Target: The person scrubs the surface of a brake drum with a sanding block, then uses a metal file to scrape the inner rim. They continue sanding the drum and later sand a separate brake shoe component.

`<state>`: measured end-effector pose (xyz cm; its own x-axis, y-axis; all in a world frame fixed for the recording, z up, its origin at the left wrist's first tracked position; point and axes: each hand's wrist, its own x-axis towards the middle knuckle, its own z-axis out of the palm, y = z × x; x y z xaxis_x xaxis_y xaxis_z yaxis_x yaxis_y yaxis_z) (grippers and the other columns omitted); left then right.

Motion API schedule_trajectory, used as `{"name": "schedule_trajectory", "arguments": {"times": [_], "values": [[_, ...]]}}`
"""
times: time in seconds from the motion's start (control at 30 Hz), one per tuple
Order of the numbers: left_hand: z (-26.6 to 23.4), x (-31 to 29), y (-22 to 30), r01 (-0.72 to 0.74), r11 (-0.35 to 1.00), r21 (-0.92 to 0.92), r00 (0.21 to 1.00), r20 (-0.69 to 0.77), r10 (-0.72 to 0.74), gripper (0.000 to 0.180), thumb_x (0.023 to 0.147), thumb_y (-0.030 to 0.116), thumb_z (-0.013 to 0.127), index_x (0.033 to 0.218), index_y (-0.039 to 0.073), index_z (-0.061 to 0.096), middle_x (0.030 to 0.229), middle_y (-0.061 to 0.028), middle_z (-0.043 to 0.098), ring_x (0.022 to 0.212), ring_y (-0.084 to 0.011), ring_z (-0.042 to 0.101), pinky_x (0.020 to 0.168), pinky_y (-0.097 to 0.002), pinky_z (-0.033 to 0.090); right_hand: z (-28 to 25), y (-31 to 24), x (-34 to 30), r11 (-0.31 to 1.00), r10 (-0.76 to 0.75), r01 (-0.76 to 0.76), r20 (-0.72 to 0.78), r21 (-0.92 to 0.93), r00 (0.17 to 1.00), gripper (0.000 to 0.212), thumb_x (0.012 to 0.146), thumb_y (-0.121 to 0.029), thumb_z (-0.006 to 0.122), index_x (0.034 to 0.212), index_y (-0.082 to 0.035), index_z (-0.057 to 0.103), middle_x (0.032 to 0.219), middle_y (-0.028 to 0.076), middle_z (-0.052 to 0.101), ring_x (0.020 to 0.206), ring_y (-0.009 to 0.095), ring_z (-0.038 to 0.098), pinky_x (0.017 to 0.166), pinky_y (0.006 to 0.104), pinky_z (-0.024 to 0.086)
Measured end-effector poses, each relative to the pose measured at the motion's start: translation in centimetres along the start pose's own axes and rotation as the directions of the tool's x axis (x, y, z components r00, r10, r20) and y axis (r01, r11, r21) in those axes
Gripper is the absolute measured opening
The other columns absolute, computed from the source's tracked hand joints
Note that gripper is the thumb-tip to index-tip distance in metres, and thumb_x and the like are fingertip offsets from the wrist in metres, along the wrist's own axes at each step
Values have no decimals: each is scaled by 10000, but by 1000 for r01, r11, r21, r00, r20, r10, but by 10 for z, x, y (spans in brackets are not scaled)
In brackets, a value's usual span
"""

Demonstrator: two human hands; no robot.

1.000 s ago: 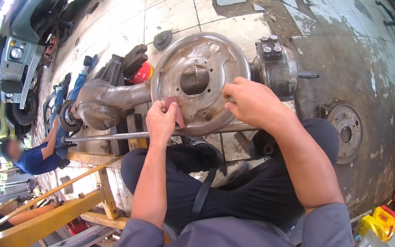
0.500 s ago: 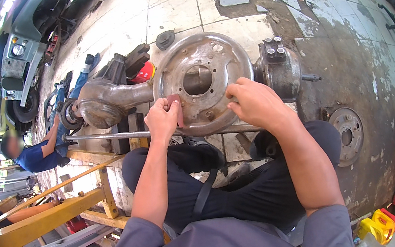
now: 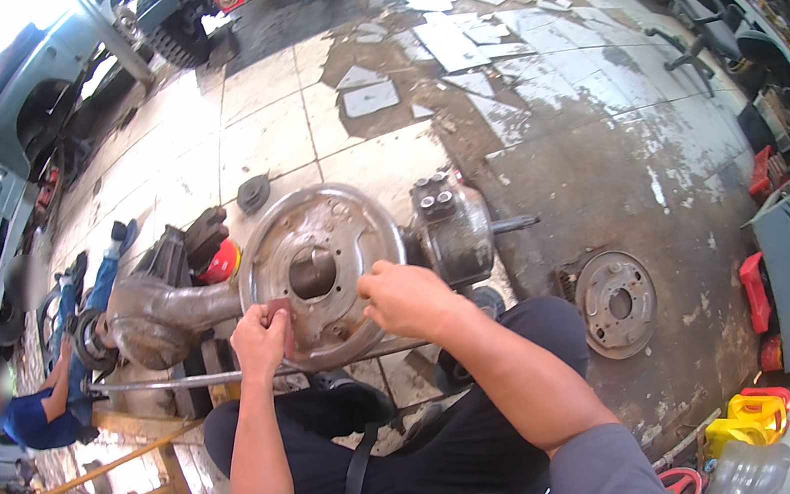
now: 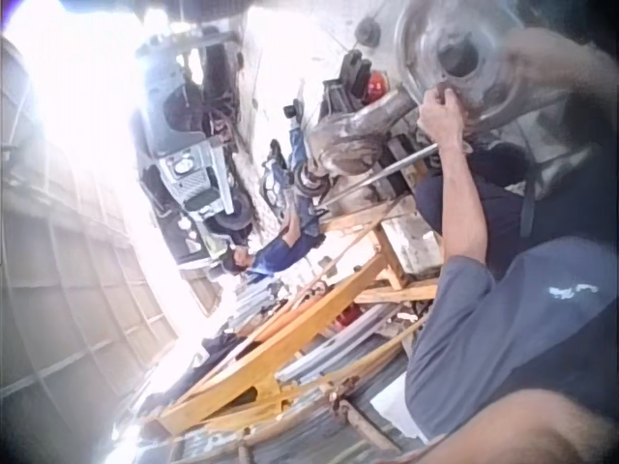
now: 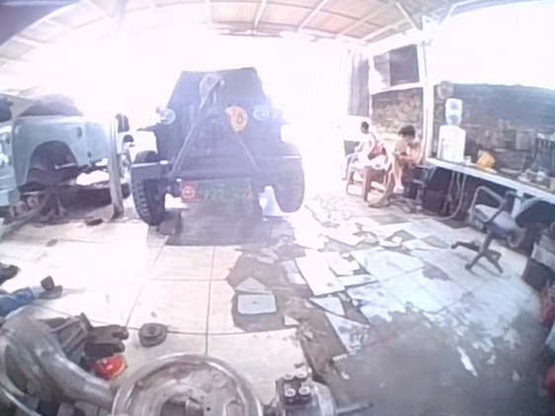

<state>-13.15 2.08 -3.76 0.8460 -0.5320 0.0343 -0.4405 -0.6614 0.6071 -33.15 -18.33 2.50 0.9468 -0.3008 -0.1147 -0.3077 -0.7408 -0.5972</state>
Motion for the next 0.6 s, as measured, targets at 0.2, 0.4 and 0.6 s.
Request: {"name": "schedule_trajectory", "arguments": {"times": [0.2,0.4,0.6], "values": [[0,-2,-3,6,1000,-8,1000,-2,-6,261,870,297,756,906,38,761,759,-141,745,710,-300,735,720,-418,553,5,2,0,1000,14,-13,39,-4,999,262,954,-241,698,1147,-64,700,1134,160,657,1075,384,671,927,481,547],[-3,-4,0,-40,998,55,999,-19,41,255,874,293,738,893,40,751,776,-153,745,759,-353,722,747,-469,521,4,0,0,999,32,-33,48,5,998,264,957,-248,694,1154,-73,700,1136,158,656,1081,382,669,934,480,544],[1,1,-2,-47,995,87,998,-27,49,271,876,308,734,880,37,741,782,-164,742,775,-371,720,746,-475,521,8,2,2,1000,21,-21,37,11,999,265,956,-251,691,1155,-76,698,1134,160,655,1086,384,665,935,483,542]]}}
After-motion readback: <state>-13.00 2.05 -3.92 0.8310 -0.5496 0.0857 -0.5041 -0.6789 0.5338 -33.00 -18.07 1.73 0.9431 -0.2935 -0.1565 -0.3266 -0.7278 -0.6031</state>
